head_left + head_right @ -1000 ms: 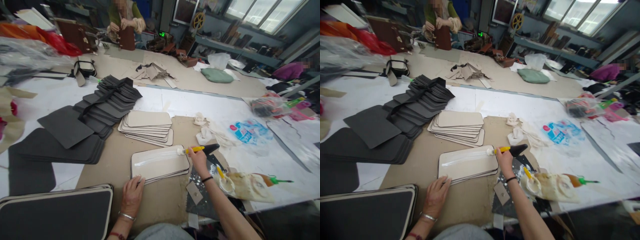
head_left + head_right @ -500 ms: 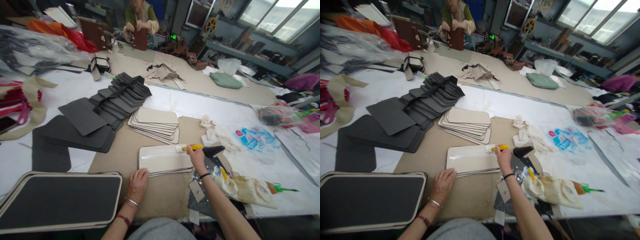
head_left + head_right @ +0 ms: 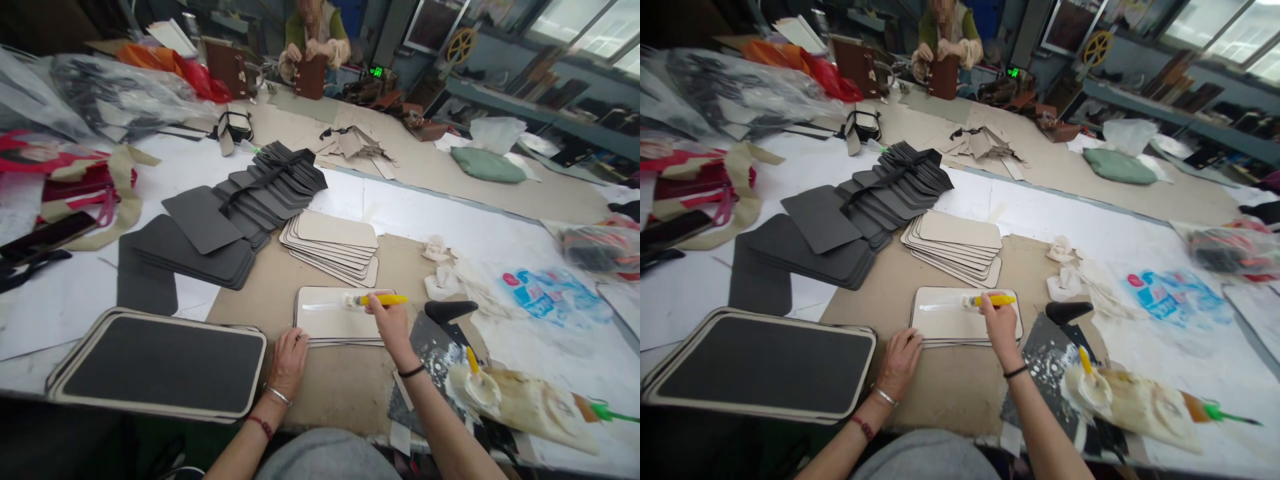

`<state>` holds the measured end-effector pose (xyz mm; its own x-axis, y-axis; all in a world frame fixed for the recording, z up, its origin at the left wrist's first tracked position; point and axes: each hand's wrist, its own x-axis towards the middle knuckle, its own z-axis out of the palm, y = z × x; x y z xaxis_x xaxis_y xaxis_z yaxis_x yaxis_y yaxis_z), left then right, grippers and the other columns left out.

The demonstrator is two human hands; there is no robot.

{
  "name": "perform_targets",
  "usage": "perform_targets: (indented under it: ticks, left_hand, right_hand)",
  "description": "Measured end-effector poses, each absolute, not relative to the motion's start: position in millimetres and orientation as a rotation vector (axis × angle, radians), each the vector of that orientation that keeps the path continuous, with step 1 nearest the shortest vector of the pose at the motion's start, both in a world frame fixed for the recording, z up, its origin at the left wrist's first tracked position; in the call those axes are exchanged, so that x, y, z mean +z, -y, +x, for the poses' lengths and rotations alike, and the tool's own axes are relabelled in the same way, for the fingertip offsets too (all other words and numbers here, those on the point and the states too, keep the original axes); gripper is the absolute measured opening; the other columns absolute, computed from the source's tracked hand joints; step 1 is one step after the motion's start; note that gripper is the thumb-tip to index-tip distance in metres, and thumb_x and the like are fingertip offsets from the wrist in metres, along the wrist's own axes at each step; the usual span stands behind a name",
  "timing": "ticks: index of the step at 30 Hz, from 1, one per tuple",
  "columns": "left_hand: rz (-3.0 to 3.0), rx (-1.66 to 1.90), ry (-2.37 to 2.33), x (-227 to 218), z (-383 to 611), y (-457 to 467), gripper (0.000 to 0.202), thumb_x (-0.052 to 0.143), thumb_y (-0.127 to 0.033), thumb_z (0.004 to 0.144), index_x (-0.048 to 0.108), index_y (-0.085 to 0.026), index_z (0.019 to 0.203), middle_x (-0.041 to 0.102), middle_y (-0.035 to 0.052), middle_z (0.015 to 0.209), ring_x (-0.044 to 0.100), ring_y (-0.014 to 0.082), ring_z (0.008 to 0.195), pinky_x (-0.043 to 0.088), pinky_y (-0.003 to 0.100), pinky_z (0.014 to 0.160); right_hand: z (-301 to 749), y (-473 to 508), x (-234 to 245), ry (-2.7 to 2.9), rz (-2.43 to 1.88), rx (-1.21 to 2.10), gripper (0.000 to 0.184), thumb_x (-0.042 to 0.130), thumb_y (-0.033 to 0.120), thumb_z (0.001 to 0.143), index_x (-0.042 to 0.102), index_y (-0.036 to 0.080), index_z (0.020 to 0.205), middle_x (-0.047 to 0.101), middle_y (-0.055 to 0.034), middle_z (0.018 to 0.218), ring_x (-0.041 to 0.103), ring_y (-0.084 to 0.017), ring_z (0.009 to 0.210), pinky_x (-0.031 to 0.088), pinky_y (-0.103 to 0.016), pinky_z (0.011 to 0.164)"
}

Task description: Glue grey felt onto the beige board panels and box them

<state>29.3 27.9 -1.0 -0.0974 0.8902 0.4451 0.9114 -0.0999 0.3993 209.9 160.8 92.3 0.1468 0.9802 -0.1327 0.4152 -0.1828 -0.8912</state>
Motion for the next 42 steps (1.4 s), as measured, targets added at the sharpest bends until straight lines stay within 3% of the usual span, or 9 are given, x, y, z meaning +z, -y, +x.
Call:
perform_targets:
  ticks: [8,14,22,28,34,38,42]
  left_hand:
    - [-2.132,-0.983,2.109,-3,27,-29,0.017,0.046,-0.014,0.081,0.059,-0.017,0.092,0.058,0.0067,0.091,0.05,0.0181,0.087,0.047,0.032,0.075]
    - [-2.144,-0.937,2.073,-3,28,-31,0.015,0.048,-0.013,0.081,0.06,-0.015,0.09,0.059,0.0072,0.091,0.05,0.0182,0.087,0.046,0.031,0.077]
    - [-2.12,-0.999,2.0,-12,28,-32,0.015,0.048,-0.013,0.081,0.058,-0.016,0.092,0.059,0.007,0.091,0.051,0.0185,0.085,0.048,0.033,0.074]
    - [-2.037,-1.097,2.012,-12,25,-32,0.015,0.044,-0.016,0.084,0.056,-0.017,0.092,0.058,0.0074,0.093,0.054,0.017,0.086,0.051,0.031,0.073]
    - [-2.046,-1.121,2.032,-8,26,-34,0.014,0.043,-0.014,0.084,0.056,-0.016,0.086,0.059,0.0067,0.087,0.054,0.0162,0.082,0.051,0.03,0.071]
    - [-2.063,-1.09,2.035,-8,27,-35,0.011,0.045,-0.018,0.083,0.056,-0.016,0.085,0.058,0.0068,0.087,0.052,0.0171,0.081,0.049,0.03,0.069]
    - [-2.073,-1.018,2.047,-10,28,-35,0.011,0.047,-0.022,0.083,0.056,-0.016,0.085,0.058,0.007,0.088,0.051,0.0185,0.082,0.047,0.032,0.07]
  right_hand:
    - [125,-162,72,1.349,-1.546,1.292,0.029,0.055,0.046,0.068,0.056,0.017,0.072,0.062,-0.0015,0.056,0.059,-0.016,0.052,0.049,-0.027,0.054]
    - [195,-181,71,1.562,-1.858,0.861,0.031,0.048,0.044,0.071,0.061,0.016,0.077,0.063,-0.0037,0.055,0.061,-0.02,0.056,0.044,-0.028,0.055]
    - [308,-179,93,1.413,-2.184,0.441,0.035,0.05,0.045,0.068,0.064,0.014,0.076,0.064,-0.0081,0.055,0.063,-0.027,0.066,0.045,-0.036,0.065]
    - [235,-140,98,1.312,-1.798,0.899,0.041,0.056,0.055,0.067,0.059,0.016,0.078,0.065,-0.005,0.061,0.064,-0.021,0.06,0.049,-0.031,0.058]
    - [144,-115,85,1.37,-1.522,1.176,0.033,0.054,0.052,0.071,0.054,0.019,0.074,0.06,-0.0006,0.06,0.06,-0.016,0.054,0.048,-0.027,0.054]
    - [136,-118,74,1.436,-1.558,1.169,0.03,0.051,0.05,0.073,0.053,0.019,0.074,0.058,0.001,0.056,0.059,-0.016,0.053,0.045,-0.026,0.053]
    - [175,-128,74,1.518,-1.755,0.902,0.032,0.049,0.05,0.073,0.055,0.019,0.073,0.057,0.0005,0.052,0.057,-0.017,0.051,0.042,-0.027,0.055]
